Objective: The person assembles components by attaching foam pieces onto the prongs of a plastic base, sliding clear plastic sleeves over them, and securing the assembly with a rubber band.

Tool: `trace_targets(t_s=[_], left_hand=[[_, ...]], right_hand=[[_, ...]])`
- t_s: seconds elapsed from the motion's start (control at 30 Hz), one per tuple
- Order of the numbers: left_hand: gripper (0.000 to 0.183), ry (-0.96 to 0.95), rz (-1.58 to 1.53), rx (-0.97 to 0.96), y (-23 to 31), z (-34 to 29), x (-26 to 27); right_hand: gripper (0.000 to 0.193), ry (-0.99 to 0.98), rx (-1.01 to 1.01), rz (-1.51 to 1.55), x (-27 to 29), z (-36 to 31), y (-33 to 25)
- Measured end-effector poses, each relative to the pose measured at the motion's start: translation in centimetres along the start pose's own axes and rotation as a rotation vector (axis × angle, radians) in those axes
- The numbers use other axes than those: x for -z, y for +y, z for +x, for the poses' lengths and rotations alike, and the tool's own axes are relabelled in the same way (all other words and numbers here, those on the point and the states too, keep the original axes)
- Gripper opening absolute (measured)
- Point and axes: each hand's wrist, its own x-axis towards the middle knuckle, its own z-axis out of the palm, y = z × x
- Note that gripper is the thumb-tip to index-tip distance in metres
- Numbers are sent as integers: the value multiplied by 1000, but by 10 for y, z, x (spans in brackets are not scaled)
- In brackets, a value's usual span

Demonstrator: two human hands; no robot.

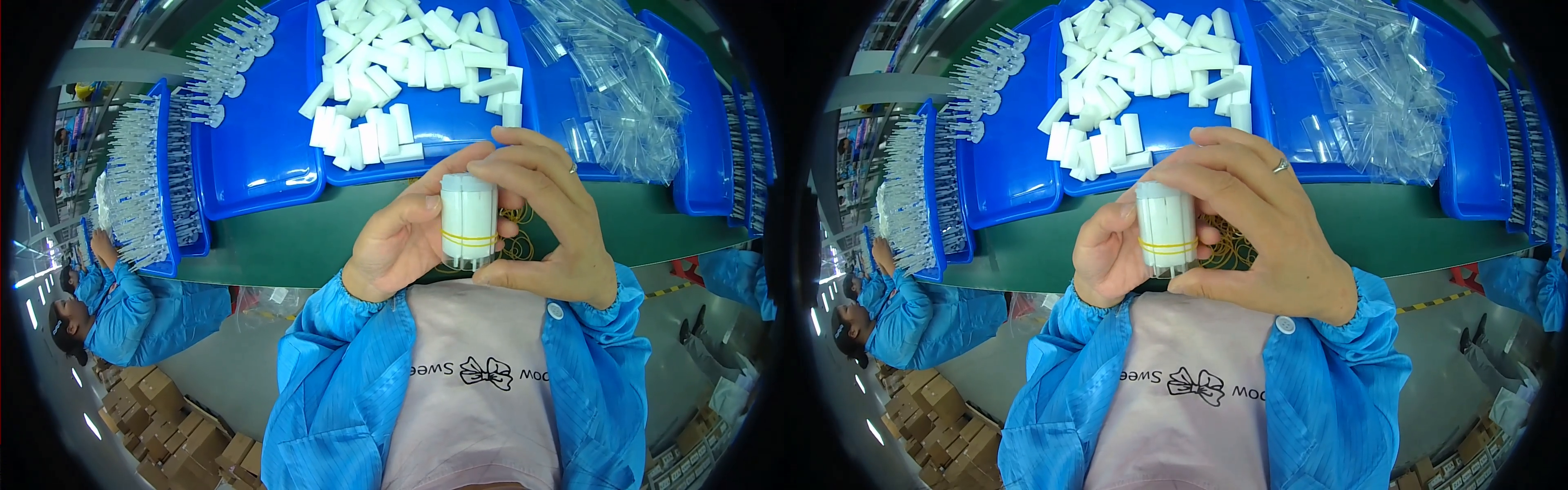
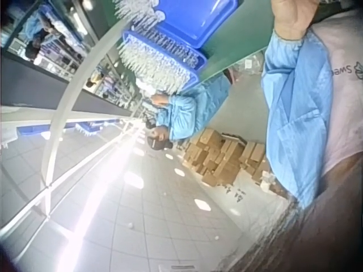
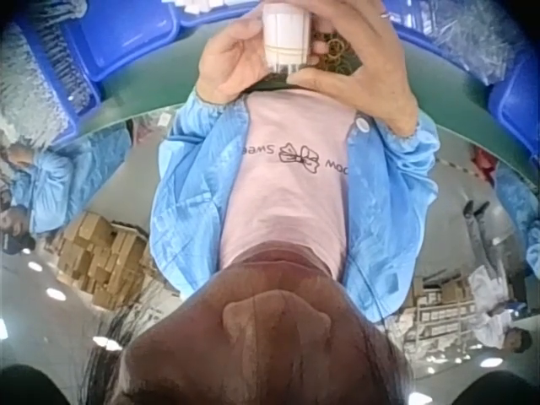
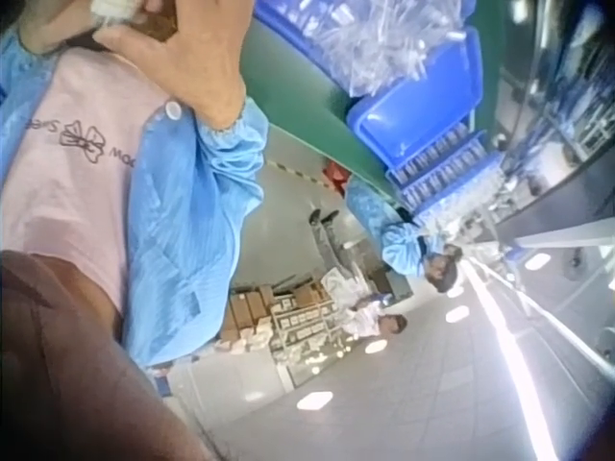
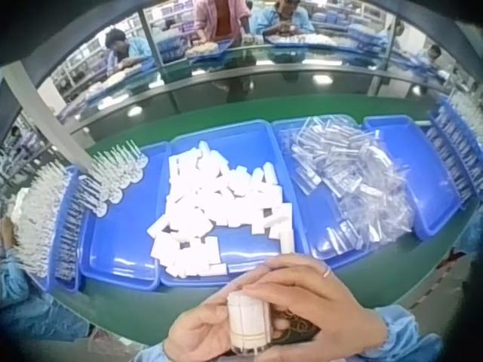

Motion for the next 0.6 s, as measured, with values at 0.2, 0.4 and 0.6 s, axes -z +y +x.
trace_targets(t_s=[0.2,0.4,0.6], left_hand=[[67,258,220,-44,-6,-1,-11],[66,139,48,-43,-3,-1,5],[65,64,16,20,-1,2,2]], right_hand=[[69,-6,62,-286,-1,1,-5],[71,76,3,-64,-6,3,-2],[75,2,18,-66,2,1,1]])
